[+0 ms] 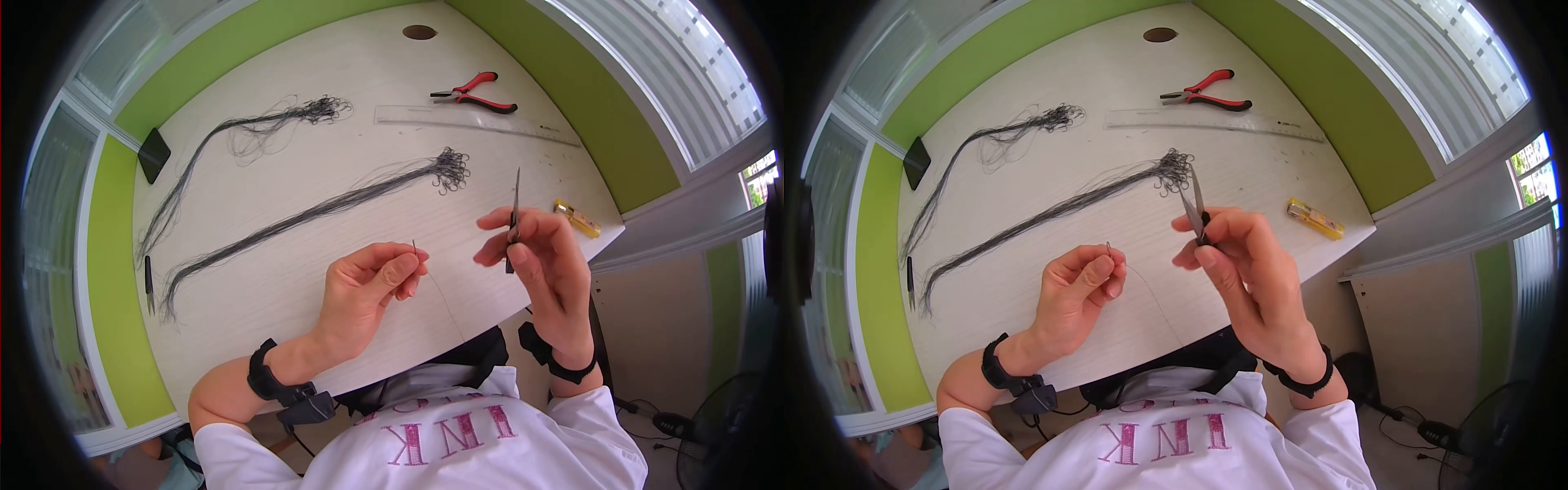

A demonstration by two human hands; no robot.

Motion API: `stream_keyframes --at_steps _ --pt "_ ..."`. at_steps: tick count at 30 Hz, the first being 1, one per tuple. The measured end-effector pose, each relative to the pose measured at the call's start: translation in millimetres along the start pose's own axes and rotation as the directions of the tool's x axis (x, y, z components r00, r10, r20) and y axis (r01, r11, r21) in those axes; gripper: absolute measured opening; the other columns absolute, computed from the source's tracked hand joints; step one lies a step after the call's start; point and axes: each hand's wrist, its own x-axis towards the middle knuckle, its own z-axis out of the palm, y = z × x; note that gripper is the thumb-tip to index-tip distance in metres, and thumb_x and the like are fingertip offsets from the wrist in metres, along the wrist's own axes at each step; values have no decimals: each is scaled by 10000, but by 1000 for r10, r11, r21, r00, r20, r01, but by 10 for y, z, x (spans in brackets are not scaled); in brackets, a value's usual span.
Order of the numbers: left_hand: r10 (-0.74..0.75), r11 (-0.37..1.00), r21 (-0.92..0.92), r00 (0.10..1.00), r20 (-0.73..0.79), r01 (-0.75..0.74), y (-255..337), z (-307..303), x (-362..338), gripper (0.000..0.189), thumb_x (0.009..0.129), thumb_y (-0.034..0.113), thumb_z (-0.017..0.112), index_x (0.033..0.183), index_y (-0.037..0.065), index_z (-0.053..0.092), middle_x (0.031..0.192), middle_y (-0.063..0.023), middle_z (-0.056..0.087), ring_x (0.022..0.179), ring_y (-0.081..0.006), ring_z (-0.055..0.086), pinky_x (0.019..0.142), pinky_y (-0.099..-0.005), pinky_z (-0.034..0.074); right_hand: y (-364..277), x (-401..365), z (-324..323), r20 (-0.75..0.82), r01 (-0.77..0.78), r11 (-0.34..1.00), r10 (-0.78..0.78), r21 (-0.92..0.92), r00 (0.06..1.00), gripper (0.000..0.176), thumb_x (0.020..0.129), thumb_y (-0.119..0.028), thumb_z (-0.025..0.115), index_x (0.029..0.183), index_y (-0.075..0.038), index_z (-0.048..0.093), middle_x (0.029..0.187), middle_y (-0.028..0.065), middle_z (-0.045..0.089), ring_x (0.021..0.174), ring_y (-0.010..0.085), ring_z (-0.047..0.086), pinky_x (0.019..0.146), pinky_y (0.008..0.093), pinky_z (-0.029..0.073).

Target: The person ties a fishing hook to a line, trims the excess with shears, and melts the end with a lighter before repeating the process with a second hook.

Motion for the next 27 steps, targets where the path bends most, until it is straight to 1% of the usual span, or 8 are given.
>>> stream_keyframes --at_steps 1,2,4,5,7,10,13,27 --pt "-12 1000 5 1000 -10 12 8 1 3 163 904 150 605 994 20 644 899 -65 629 693 -115 513 632 -239 417 35 -48 12 137 13 997 -24 79 990 159 943 2 456 1079 41 384 1110 175 528 908 189 583 809 300 470" --pt "-13 1000 8 1000 -8 13 18 5 3 163 904 150 605 994 20 644 899 -65 629 693 -115 513 632 -239 417 119 -61 41 168 126 991 -116 -46 979 198 936 4 466 1112 36 382 1101 162 518 895 188 582 805 297 470" --pt "-33 999 -24 999 -20 32 27 12 -7 183 907 171 602 981 7 633 879 -56 619 693 -112 508 643 -238 418 178 -76 183 -7 84 996 -84 42 996 233 916 -14 517 1125 30 424 1047 153 535 875 187 587 784 299 483" --pt "-29 999 -23 999 -24 29 28 9 -11 183 907 171 602 981 7 633 879 -56 619 693 -112 508 643 -238 418 178 -62 172 -3 86 995 -85 45 996 233 916 -14 517 1125 30 424 1047 153 535 875 187 587 784 299 483" --pt "-58 997 -49 998 8 58 27 9 -13 187 912 186 597 963 8 624 868 -50 611 697 -108 504 648 -236 417 155 -12 121 66 203 903 -193 -379 979 239 873 -66 613 1074 10 509 906 138 568 789 204 598 679 289 484" --pt "-60 995 -84 998 22 62 20 -1 -8 172 913 181 596 949 14 621 866 -49 607 701 -107 504 646 -236 414 109 46 110 137 250 804 -209 -539 968 240 813 -133 692 983 -11 576 769 114 578 686 222 592 584 297 458" --pt "-60 995 -80 998 8 60 29 13 -5 154 913 173 597 938 23 617 858 -45 602 702 -106 503 643 -234 410 191 70 147 128 301 752 -282 -586 951 254 779 -162 721 942 -19 589 699 87 575 601 222 573 534 302 427" --pt "-50 998 -43 998 34 51 17 1 -17 108 918 128 584 971 43 625 848 -56 610 703 -99 511 645 -244 415 212 74 218 116 233 795 -204 -559 972 190 809 -140 697 889 -1 596 690 85 579 561 198 578 495 280 431"
